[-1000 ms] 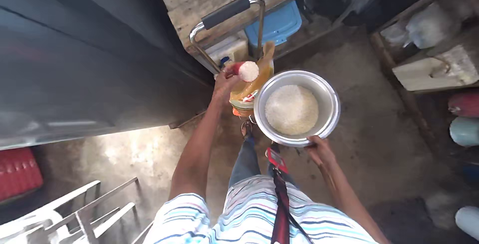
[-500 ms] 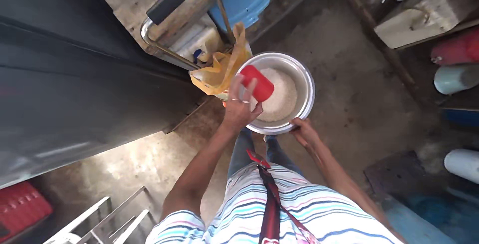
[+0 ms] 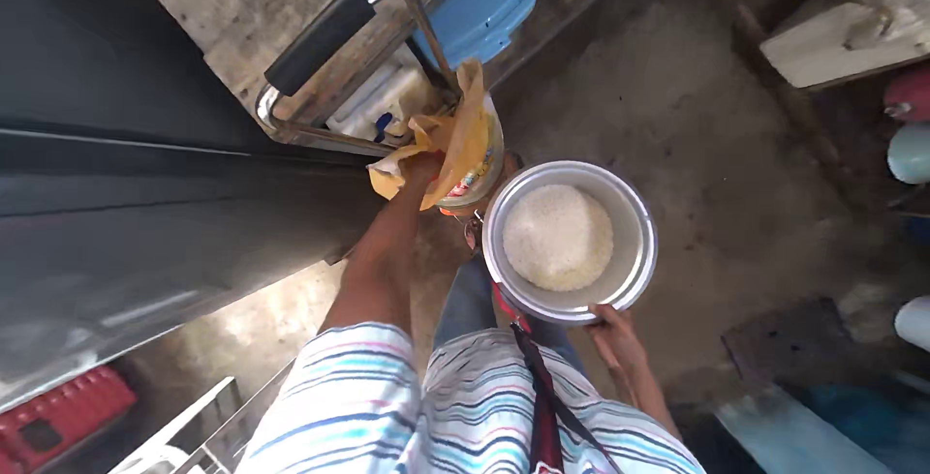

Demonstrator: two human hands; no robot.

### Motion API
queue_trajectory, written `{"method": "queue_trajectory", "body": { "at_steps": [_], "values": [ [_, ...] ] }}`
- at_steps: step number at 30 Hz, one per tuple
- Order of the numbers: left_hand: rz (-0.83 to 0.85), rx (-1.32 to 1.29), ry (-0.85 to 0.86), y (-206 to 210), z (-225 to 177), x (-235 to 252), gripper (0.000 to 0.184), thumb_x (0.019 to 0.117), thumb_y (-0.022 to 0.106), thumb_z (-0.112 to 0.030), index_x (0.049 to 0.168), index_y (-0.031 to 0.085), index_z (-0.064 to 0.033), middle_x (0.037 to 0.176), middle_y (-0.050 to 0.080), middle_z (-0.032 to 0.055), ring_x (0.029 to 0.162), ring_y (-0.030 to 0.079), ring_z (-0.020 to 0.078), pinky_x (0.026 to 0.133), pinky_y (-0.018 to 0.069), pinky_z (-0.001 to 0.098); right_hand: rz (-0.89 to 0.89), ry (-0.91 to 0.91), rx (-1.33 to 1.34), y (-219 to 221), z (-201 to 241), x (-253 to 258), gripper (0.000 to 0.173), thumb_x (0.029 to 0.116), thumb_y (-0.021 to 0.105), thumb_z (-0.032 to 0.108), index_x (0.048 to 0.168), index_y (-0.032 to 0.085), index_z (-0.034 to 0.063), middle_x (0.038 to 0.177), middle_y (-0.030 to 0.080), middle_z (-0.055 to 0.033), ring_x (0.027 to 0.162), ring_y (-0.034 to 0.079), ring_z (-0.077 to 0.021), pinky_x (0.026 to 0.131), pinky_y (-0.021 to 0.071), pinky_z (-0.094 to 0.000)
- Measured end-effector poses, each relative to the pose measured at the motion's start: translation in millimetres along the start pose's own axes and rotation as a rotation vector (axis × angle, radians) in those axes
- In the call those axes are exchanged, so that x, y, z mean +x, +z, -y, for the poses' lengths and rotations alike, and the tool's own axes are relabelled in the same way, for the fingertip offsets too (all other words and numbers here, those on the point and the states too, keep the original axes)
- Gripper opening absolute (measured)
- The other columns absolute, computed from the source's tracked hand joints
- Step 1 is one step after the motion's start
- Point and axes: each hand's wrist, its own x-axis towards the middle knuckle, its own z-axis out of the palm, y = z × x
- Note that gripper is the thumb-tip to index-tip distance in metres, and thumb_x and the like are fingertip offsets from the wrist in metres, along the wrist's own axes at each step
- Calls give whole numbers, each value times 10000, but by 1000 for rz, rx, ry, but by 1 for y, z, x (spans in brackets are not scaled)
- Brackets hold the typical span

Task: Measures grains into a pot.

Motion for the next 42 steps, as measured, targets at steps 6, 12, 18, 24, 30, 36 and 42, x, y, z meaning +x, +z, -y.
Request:
{"method": "queue_trajectory", "body": {
  "at_steps": [6, 12, 18, 24, 30, 36, 42],
  "values": [
    [17, -154, -338, -9, -59, -4, 518, 1099, 436, -259, 1543, 380, 1, 1593, 379, 246, 1472, 381, 386, 1183, 329, 535, -79, -21, 117, -10, -14, 11, 351, 869, 449, -37, 1206, 473, 56, 937, 712, -8, 810, 722, -95, 729, 634, -298],
    [-135, -167, -252, 68, -66, 66, 447, 1079, 441, -289, 1384, 569, 12, 1463, 516, 280, 1359, 502, 434, 1092, 427, 584, -121, -52, 170, -17, -13, 20, 334, 878, 438, -45, 1199, 477, 39, 946, 715, -28, 817, 728, -103, 732, 638, -305],
    [173, -476, -106, 18, -59, 0, 444, 1119, 381, -139, 1529, 374, 33, 1591, 378, 244, 1478, 369, 367, 1199, 315, 492, -68, -100, 137, -13, 6, 21, 325, 860, 447, -30, 1170, 480, 61, 929, 719, -8, 805, 726, -104, 719, 633, -305],
    [43, -629, 179, 20, -35, 24, 407, 1105, 432, -150, 1401, 507, 119, 1458, 512, 308, 1384, 489, 390, 1166, 353, 476, 4, -150, 66, 0, 22, 17, 340, 859, 449, -33, 1186, 474, 61, 947, 717, -25, 826, 730, -120, 730, 639, -328],
    [-30, -985, 177, 21, 14, 7, 554, 1003, 645, -346, 1392, 544, 35, 1355, 600, 256, 1238, 604, 339, 1061, 488, 486, 105, -172, -6, 10, 32, 8, 307, 897, 414, -38, 1185, 474, 51, 939, 709, -30, 825, 725, -122, 737, 638, -323],
    [-58, -1103, 171, 22, 40, -6, 568, 940, 709, -239, 1399, 524, 41, 1303, 622, 243, 1167, 637, 305, 1014, 528, 456, 145, -175, -49, 16, 34, 3, 290, 913, 414, -40, 1177, 490, 52, 932, 699, -33, 820, 717, -110, 736, 630, -302],
    [-41, -1469, 242, 17, 52, -31, 360, 992, 569, -171, 1293, 565, 26, 1146, 652, 140, 993, 649, 191, 897, 555, 355, 167, -161, -93, 17, 31, 2, 271, 925, 414, -34, 1176, 484, 41, 919, 688, -40, 795, 710, -107, 711, 628, -298]
  ]
}}
